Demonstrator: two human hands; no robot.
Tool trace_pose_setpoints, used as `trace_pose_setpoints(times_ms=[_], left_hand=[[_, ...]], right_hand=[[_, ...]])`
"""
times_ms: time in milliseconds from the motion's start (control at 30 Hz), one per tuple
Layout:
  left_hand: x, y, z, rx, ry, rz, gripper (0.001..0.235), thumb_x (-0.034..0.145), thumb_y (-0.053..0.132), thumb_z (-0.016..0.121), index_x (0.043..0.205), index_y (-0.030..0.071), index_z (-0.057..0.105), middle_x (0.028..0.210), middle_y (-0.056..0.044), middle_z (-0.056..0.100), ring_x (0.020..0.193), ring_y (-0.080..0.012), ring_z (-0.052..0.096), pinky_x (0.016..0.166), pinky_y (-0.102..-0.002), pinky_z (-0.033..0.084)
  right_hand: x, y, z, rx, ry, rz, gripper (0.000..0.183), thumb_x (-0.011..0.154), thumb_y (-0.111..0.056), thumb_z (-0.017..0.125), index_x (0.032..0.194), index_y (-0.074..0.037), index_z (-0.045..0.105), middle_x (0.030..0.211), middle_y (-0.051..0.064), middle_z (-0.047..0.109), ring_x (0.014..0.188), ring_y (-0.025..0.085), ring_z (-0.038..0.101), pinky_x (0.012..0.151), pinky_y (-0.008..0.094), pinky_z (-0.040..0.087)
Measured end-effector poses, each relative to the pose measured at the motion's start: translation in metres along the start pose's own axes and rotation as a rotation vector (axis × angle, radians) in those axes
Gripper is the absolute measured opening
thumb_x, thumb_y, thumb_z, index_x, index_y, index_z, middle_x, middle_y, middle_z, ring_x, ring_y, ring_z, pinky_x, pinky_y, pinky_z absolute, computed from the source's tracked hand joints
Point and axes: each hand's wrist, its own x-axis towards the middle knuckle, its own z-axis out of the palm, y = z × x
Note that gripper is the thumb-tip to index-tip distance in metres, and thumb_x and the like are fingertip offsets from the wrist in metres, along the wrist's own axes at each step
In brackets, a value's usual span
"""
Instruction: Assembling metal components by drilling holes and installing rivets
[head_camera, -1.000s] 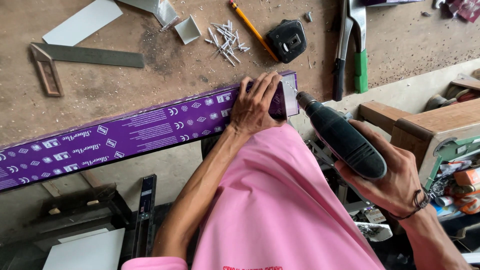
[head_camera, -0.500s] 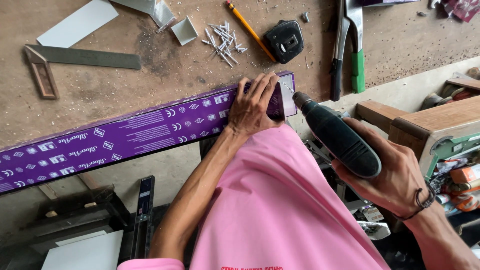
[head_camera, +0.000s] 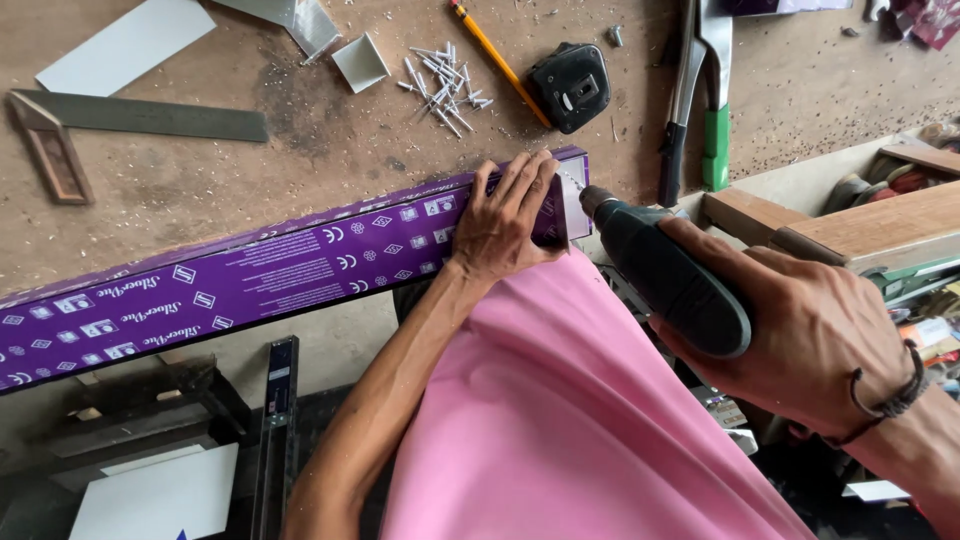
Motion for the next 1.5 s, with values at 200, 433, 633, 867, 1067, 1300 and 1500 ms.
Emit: trace_pose_setpoints(times_ms=[200, 433, 633, 867, 1067, 1300, 1500], left_hand=[[-0.004, -0.003, 0.008, -0.022, -0.036, -0.006, 0.113, 0.085, 0.086, 0.067, 0.154, 0.001, 0.040, 0.157, -0.016, 0.051, 0.144, -0.0301, 0.054, 0.114, -0.062, 0.044], [-0.003, -0.002, 0.008, -0.026, -0.041, -0.013, 0.112, 0.087, 0.089, 0.059, 0.154, 0.002, 0.041, 0.157, -0.016, 0.050, 0.144, -0.0300, 0.053, 0.113, -0.063, 0.045], [-0.001, 0.000, 0.004, -0.026, -0.033, -0.021, 0.106, 0.085, 0.082, 0.067, 0.152, 0.002, 0.046, 0.154, -0.015, 0.053, 0.142, -0.0292, 0.054, 0.112, -0.061, 0.044], [-0.002, -0.001, 0.005, -0.032, -0.052, -0.018, 0.113, 0.083, 0.087, 0.068, 0.153, 0.002, 0.043, 0.154, -0.015, 0.054, 0.143, -0.0293, 0.053, 0.113, -0.061, 0.044], [0.001, 0.000, 0.001, -0.028, -0.032, -0.023, 0.109, 0.079, 0.079, 0.078, 0.150, 0.002, 0.048, 0.153, -0.014, 0.054, 0.140, -0.0293, 0.055, 0.111, -0.059, 0.045], [-0.004, -0.001, 0.007, -0.026, -0.078, -0.017, 0.122, 0.077, 0.087, 0.077, 0.155, 0.002, 0.039, 0.157, -0.016, 0.049, 0.145, -0.0293, 0.051, 0.113, -0.062, 0.044], [-0.004, -0.001, 0.006, -0.042, -0.073, -0.018, 0.122, 0.073, 0.082, 0.084, 0.155, 0.002, 0.040, 0.157, -0.016, 0.050, 0.144, -0.0301, 0.052, 0.113, -0.062, 0.044]], right_hand=[[0.011, -0.004, -0.011, -0.120, -0.122, 0.052, 0.083, 0.074, -0.055, 0.067, 0.154, -0.043, 0.050, 0.082, -0.002, 0.073, 0.062, 0.032, 0.071, 0.043, 0.050, 0.055], [0.017, -0.003, -0.015, -0.258, -0.215, 0.057, 0.094, 0.069, -0.064, 0.063, 0.159, -0.050, 0.039, 0.079, -0.005, 0.066, 0.060, 0.032, 0.069, 0.043, 0.048, 0.054], [0.020, -0.005, -0.017, -0.317, -0.298, 0.072, 0.098, 0.068, -0.071, 0.060, 0.160, -0.056, 0.030, 0.085, -0.006, 0.065, 0.063, 0.033, 0.072, 0.044, 0.049, 0.055], [0.024, -0.013, -0.022, -0.341, -0.478, 0.131, 0.107, 0.065, -0.066, 0.060, 0.162, -0.063, 0.015, 0.101, -0.007, 0.064, 0.088, 0.030, 0.075, 0.057, 0.051, 0.064], [0.021, -0.013, -0.019, -0.327, -0.359, 0.058, 0.097, 0.068, -0.063, 0.059, 0.158, -0.060, 0.025, 0.112, -0.007, 0.064, 0.094, 0.027, 0.075, 0.050, 0.053, 0.063], [0.020, -0.017, -0.022, -0.410, -0.329, -0.023, 0.097, 0.068, -0.052, 0.060, 0.159, -0.055, 0.027, 0.106, -0.002, 0.064, 0.087, 0.026, 0.075, 0.048, 0.048, 0.065], [0.017, -0.013, -0.017, -0.457, -0.264, -0.075, 0.096, 0.067, -0.051, 0.060, 0.159, -0.056, 0.031, 0.090, -0.003, 0.062, 0.080, 0.023, 0.073, 0.044, 0.043, 0.062]])
